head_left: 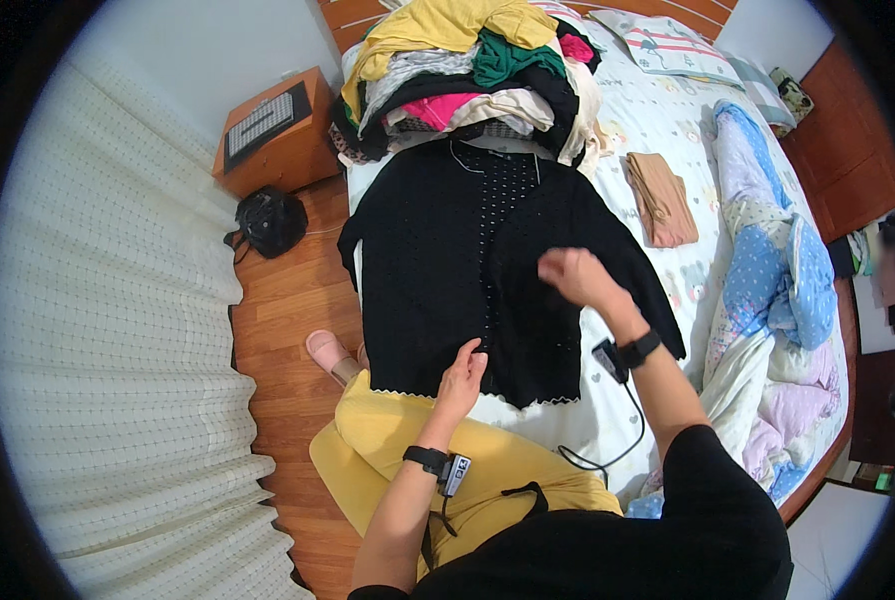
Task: The person folds several garments on a bed, including a beige top, a black long-sleeved shirt, and a yellow long-sleeved shirt. They smooth and align each item before folding it into a compact rectangle and stacking them.
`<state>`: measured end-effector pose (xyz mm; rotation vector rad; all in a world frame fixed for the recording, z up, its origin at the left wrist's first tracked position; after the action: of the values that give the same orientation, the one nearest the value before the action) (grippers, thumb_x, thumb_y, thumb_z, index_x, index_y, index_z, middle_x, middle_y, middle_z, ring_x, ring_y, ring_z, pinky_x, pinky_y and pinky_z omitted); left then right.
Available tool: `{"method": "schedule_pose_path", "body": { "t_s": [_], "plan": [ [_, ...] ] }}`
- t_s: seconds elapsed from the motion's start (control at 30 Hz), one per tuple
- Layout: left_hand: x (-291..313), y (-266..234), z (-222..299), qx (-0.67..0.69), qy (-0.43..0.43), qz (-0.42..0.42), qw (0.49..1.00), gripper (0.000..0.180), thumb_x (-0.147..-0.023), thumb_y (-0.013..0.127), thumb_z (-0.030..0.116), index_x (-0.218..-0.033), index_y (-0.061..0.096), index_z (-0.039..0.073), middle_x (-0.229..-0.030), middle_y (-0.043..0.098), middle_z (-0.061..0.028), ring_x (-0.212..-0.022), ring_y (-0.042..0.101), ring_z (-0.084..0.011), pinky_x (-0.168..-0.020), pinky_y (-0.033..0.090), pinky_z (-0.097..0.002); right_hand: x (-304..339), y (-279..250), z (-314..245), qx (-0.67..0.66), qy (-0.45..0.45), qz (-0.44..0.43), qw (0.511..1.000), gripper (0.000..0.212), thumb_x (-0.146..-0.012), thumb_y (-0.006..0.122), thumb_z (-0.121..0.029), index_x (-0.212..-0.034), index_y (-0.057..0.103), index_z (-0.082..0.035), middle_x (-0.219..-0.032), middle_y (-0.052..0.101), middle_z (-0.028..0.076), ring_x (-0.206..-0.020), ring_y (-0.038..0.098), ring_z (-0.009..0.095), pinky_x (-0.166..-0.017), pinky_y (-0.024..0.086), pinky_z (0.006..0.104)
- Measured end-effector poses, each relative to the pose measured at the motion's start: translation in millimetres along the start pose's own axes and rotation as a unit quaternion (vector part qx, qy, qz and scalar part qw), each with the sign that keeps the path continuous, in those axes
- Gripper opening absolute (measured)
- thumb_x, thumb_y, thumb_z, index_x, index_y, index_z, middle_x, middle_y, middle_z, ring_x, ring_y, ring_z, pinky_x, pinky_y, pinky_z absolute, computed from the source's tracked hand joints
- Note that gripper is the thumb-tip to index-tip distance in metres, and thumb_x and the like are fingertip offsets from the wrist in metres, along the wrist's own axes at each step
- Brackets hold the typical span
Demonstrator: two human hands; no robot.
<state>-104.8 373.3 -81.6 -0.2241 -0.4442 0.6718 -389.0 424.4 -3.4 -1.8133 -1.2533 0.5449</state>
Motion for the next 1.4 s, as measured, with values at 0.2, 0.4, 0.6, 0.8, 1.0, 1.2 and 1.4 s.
{"method": "schedule_pose_path", "body": {
  "t_s": [0.2,0.4,0.6,0.8,1.0,1.2,1.4],
  "plan": [
    [1.1,21.0,18.2,0.012,0.127,-0.03,0.991,0.054,-0.103,0.056,0.028,-0.153,0.04,0.017,-0.146,0.049,-0.0216,-0.136,0.046,-0.0367,-0.116,0.035,-0.0414,-139.1,16.1,40.5,-0.046,-0.075,0.133,0.987,0.018,-0.097,0.061,-0.014,-0.105,0.071,-0.001,-0.098,0.069,0.015,-0.069,0.07,0.024,-0.067,0.056,0.0374],
    [4.1,31.2,13.6,-0.147,0.117,-0.041,0.981,0.039,-0.096,0.067,0.018,-0.133,0.062,0.01,-0.106,0.05,-0.0166,-0.102,0.049,-0.0333,-0.093,0.045,-0.0408,-150.0,28.5,64.1,0.148,-0.004,-0.037,0.988,0.035,-0.085,0.074,-0.019,-0.117,0.068,-0.008,-0.114,0.069,0.016,-0.105,0.066,0.039,-0.088,0.055,0.0465],
    [-6.2,27.2,12.0,-0.144,0.101,-0.048,0.983,0.033,-0.093,0.065,0.004,-0.126,0.063,0.006,-0.111,0.051,-0.0181,-0.105,0.055,-0.0358,-0.092,0.049,-0.0424,-111.3,-10.3,88.0,0.077,-0.058,-0.125,0.987,0.036,-0.075,0.068,0.002,-0.111,0.066,-0.004,-0.108,0.069,0.016,-0.1,0.068,0.034,-0.086,0.055,0.0411],
    [-32.5,2.5,29.2,-0.05,0.078,0.05,0.994,0.041,-0.09,0.062,-0.002,-0.129,0.06,0.008,-0.132,0.052,-0.0205,-0.121,0.056,-0.0413,-0.102,0.049,-0.0421,-137.5,-20.0,90.2,-0.214,-0.048,0.119,0.968,0.071,-0.074,0.075,0.006,-0.138,0.048,-0.009,-0.148,0.041,0.015,-0.134,0.047,0.033,-0.113,0.041,0.04],
    [-27.8,-13.5,7.6,-0.099,-0.014,-0.021,0.995,0.052,-0.089,0.066,0.002,-0.139,0.054,0.012,-0.145,0.042,-0.0369,-0.134,0.045,-0.0491,-0.11,0.043,-0.0459,-142.5,7.4,83.1,-0.021,-0.064,0.058,0.996,0.071,-0.082,0.072,-0.002,-0.147,0.046,-0.014,-0.158,0.036,0.013,-0.141,0.042,0.035,-0.113,0.041,0.0413],
    [-6.4,-21.4,20.6,-0.176,-0.006,-0.001,0.984,0.047,-0.086,0.066,0.001,-0.132,0.061,0.009,-0.141,0.048,-0.023,-0.127,0.05,-0.0427,-0.104,0.045,-0.0454,-95.2,-3.3,106.1,0.015,-0.04,0.135,0.99,0.062,-0.085,0.072,-0.008,-0.143,0.05,-0.01,-0.152,0.045,0.016,-0.139,0.043,0.037,-0.116,0.037,0.0414],
    [-6.0,-13.7,48.0,-0.395,0.255,0.023,0.882,0.046,-0.088,0.071,0.021,-0.13,0.062,0.006,-0.142,0.05,-0.0164,-0.14,0.04,-0.038,-0.113,0.036,-0.0526,120.3,-28.4,173.4,0.192,0.192,0.219,0.937,0.059,-0.089,0.072,-0.025,-0.134,0.051,0.007,-0.125,0.059,0.026,-0.119,0.054,0.043,-0.104,0.043,0.0476]
  ]
}}
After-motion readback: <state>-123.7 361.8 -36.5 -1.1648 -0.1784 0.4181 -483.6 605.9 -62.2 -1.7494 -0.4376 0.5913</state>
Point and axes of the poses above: each hand's wrist, its own x-axis away from the middle knuckle, its own y-axis out of the palm, z = x × y, the point moved 3 cm from there along -x, towards the middle knuckle
